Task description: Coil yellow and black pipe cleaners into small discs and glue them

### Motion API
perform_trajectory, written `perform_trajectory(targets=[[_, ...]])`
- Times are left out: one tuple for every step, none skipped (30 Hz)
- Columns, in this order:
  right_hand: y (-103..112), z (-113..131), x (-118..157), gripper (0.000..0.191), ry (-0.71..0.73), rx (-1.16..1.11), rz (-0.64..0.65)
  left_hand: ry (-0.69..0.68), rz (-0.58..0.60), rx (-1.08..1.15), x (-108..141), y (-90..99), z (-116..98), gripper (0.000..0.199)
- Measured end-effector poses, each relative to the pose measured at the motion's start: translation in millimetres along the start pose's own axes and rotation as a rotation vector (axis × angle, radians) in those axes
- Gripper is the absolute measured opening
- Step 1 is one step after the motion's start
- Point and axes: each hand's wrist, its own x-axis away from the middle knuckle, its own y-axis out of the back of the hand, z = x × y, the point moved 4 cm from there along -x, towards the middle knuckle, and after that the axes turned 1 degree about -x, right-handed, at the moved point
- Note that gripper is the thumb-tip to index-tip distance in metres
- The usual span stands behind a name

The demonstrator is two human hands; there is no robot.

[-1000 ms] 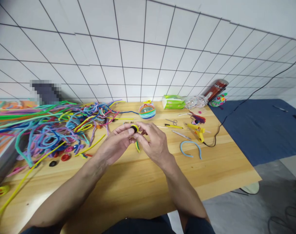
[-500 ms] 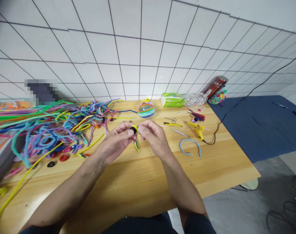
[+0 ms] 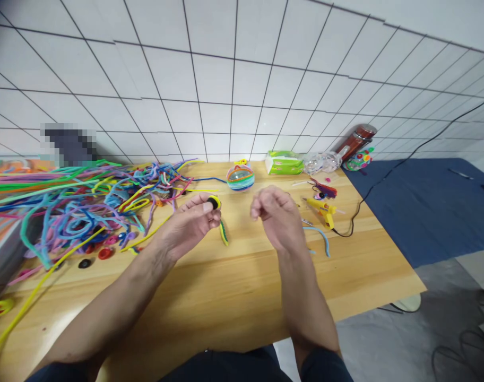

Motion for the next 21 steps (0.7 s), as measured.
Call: perform_trajectory(targets=[[10, 6, -2, 0.042, 0.046, -0.021, -0.035, -0.011, -0.007, 0.005, -1, 1.1, -3, 0.044], [22, 12, -4, 0.041, 0.095, -0.039, -0.081, -0.023, -0.014, 0.007, -1, 2.1, -7, 0.045], [37, 18, -6, 0.038, 0.146, -0.055, -0.137, -0.034, -0.019, 0.010, -1, 3.0, -10, 0.045], [54, 24, -8, 0.036, 0.188, -0.069, -0.195, -0.046, -0.026, 0.014, -1, 3.8, -14, 0.046], [72, 31, -10, 0.032, 0.224, -0.083, -0.245, -0.058, -0.032, 0.019, -1, 4.6, -18, 0.047], [89, 36, -12, 0.028, 0.257, -0.098, -0.288, -0.070, -0.038, 0.025, -1, 5.2, -21, 0.048], [104, 41, -14, 0.024, 0.282, -0.099, -0.310, -0.081, -0.043, 0.029, -1, 5.8, -24, 0.048], [116, 46, -15, 0.022, 0.313, -0.076, -0.325, -0.092, -0.048, 0.030, -1, 6.3, -27, 0.048], [124, 49, -16, 0.019, 0.345, -0.020, -0.340, -0.099, -0.052, 0.029, -1, 6.8, -28, 0.048], [128, 51, -16, 0.017, 0.376, 0.045, -0.353, -0.104, -0.054, 0.024, -1, 7.3, -28, 0.048], [126, 52, -15, 0.015, 0.403, 0.109, -0.361, -0.105, -0.054, 0.016, -1, 7.6, -28, 0.047], [119, 51, -13, 0.012, 0.426, 0.175, -0.364, -0.103, -0.052, 0.005, -1, 7.8, -26, 0.047], [108, 49, -11, 0.010, 0.447, 0.237, -0.356, -0.098, -0.048, -0.008, -2, 7.8, -23, 0.047], [93, 46, -8, 0.010, 0.457, 0.312, -0.336, -0.091, -0.044, -0.024, -2, 7.8, -20, 0.047], [75, 42, -4, 0.015, 0.480, 0.405, -0.305, -0.084, -0.040, -0.042, -3, 7.6, -16, 0.047], [56, 38, 1, 0.024, 0.527, 0.504, -0.250, -0.076, -0.037, -0.061, -3, 7.2, -12, 0.046], [36, 32, 5, 0.037, 0.553, 0.618, -0.150, -0.067, -0.033, -0.077, -3, 6.8, -8, 0.046], [17, 26, 10, 0.047, 0.577, 0.735, -0.050, -0.058, -0.028, -0.092, -4, 6.1, -4, 0.045], [1, 21, 14, 0.055, 0.611, 0.852, 0.033, -0.049, -0.021, -0.104, -4, 5.3, -1, 0.044], [-12, 15, 18, 0.061, 0.638, 0.956, 0.108, -0.041, -0.012, -0.113, -4, 4.4, 2, 0.043], [-21, 11, 21, 0.065, 0.668, 1.038, 0.166, -0.035, -0.004, -0.117, -4, 3.6, 4, 0.042]])
